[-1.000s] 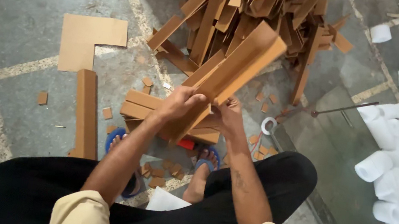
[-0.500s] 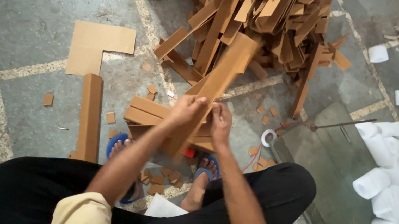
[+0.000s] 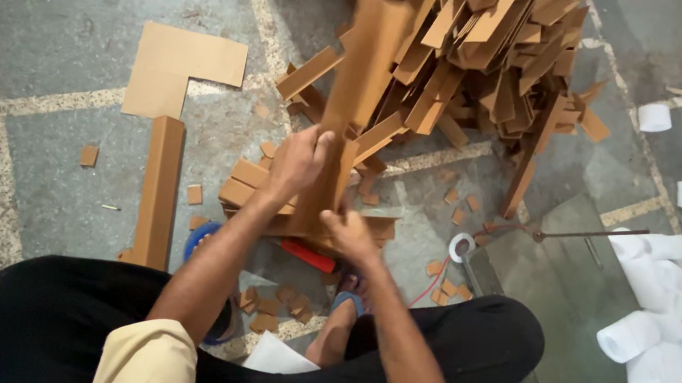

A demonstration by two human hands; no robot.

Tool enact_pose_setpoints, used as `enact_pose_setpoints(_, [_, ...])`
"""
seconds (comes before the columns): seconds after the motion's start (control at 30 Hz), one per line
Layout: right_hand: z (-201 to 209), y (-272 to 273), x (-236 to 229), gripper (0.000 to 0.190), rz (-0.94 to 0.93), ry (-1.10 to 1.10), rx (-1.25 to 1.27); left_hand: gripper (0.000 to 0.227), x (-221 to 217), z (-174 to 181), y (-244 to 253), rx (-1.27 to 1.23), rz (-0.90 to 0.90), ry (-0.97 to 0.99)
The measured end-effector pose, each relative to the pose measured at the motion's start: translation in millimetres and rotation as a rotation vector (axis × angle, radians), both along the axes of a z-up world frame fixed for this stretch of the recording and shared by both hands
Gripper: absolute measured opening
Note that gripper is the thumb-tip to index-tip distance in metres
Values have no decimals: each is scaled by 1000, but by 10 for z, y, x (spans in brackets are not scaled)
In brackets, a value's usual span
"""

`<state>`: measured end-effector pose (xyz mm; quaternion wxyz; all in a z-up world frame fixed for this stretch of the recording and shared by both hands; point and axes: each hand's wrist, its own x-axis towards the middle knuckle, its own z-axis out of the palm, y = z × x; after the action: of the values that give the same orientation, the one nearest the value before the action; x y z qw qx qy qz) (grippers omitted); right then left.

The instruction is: The person sits on the floor and uses a red utility knife to cut long strips of cardboard into smaller pieces. They repeatedly pick up a strip, cut it, and toss the pieces onto a growing pile nearby.

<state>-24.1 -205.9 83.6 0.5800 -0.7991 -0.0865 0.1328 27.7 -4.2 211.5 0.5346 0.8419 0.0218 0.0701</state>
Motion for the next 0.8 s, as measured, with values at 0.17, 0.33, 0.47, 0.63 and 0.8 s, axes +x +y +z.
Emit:
enact_pose_setpoints(0.17, [-71, 422, -182, 48, -438, -23, -39, 37, -16, 32, -78, -147, 41, -156])
enact_pose_setpoints(0.33, [1057, 34, 1260, 41, -602, -48, 132, 35, 61, -228, 188, -151, 104, -161])
enact_pose_setpoints(0.47, [1729, -582, 2482, 44, -569, 80, 214, 33, 109, -946, 700, -38, 314, 71])
enact_pose_setpoints(0.63, [825, -508, 2066, 35, -432, -489, -270, 48, -433, -2151, 1599, 450, 698, 108])
enact_pose_setpoints(0.8, [-292, -200, 719, 46, 64, -308, -636, 65, -1250, -2951, 1820, 511, 875, 837])
